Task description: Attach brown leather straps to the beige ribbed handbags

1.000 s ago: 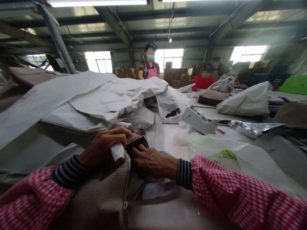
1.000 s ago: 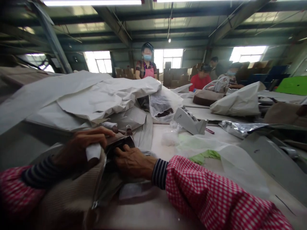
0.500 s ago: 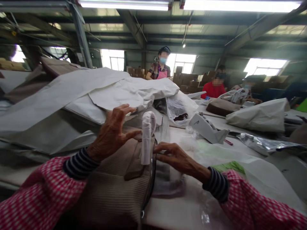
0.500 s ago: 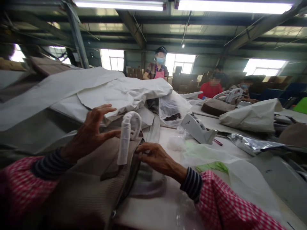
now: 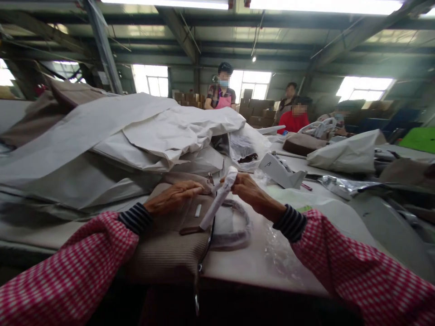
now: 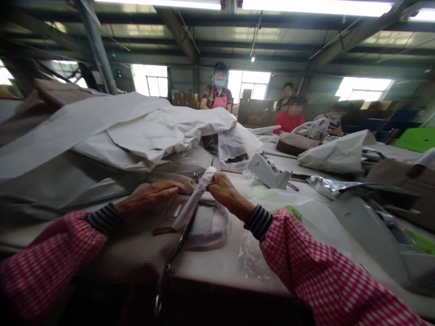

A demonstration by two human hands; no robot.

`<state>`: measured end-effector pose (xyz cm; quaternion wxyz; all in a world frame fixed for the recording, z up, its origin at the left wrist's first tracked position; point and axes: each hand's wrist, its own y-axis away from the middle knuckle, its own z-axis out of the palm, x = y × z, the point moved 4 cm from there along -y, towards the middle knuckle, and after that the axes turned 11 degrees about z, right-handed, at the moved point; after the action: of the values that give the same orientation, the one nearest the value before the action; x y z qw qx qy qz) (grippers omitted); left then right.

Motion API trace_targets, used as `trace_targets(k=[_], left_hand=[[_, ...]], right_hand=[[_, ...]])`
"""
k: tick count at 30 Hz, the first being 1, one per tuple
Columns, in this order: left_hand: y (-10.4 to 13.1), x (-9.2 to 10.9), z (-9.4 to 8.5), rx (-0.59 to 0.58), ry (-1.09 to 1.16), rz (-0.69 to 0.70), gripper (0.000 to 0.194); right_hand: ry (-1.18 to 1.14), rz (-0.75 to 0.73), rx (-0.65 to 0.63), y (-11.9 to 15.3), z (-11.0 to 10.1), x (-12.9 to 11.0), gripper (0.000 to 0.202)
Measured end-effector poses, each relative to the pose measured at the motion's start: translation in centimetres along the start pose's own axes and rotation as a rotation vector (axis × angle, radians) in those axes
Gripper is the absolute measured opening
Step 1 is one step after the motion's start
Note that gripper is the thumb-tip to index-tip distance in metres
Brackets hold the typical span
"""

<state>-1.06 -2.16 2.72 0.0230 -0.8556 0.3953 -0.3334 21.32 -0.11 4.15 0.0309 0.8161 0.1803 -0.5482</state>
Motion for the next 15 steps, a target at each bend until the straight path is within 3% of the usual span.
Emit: trace_targets(k=[2, 5, 8, 11, 13, 15], left_hand=[[-0.5, 2.4, -0.5, 0.015, 0.185, 0.03, 0.049], [-1.0, 5.0, 0.3, 0.05, 0.396, 0.009, 0.041], [-0.6, 5.0, 0.8, 0.219, 0.51, -0.107, 0.032], [0.7, 3.4, -0.9, 0.328, 0.551, -0.169, 0.031], [1.1, 2.4, -2.6, 0.175, 0.543, -0.173, 0.029], [0.9, 1.5, -3.9, -0.071, 0.529, -0.154, 0.035]], right_hand=[[0.047, -0.107, 0.015, -1.3, 0.3, -1.9, 0.011], [0.052, -0.238, -0.068, -3.2, 1.5, -3.9, 0.013], [0.033, -0.286, -0.154, -4.3, 2.3, -3.4, 0.018], [0.094, -0.158, -0.063, -5.1, 1.4, 0.0, 0.018], [0.134, -0.049, -0.025, -5.5, 0.7, 2.7, 0.014], [0.14, 0.003, -0.061, -5.8, 0.4, 4.8, 0.011]])
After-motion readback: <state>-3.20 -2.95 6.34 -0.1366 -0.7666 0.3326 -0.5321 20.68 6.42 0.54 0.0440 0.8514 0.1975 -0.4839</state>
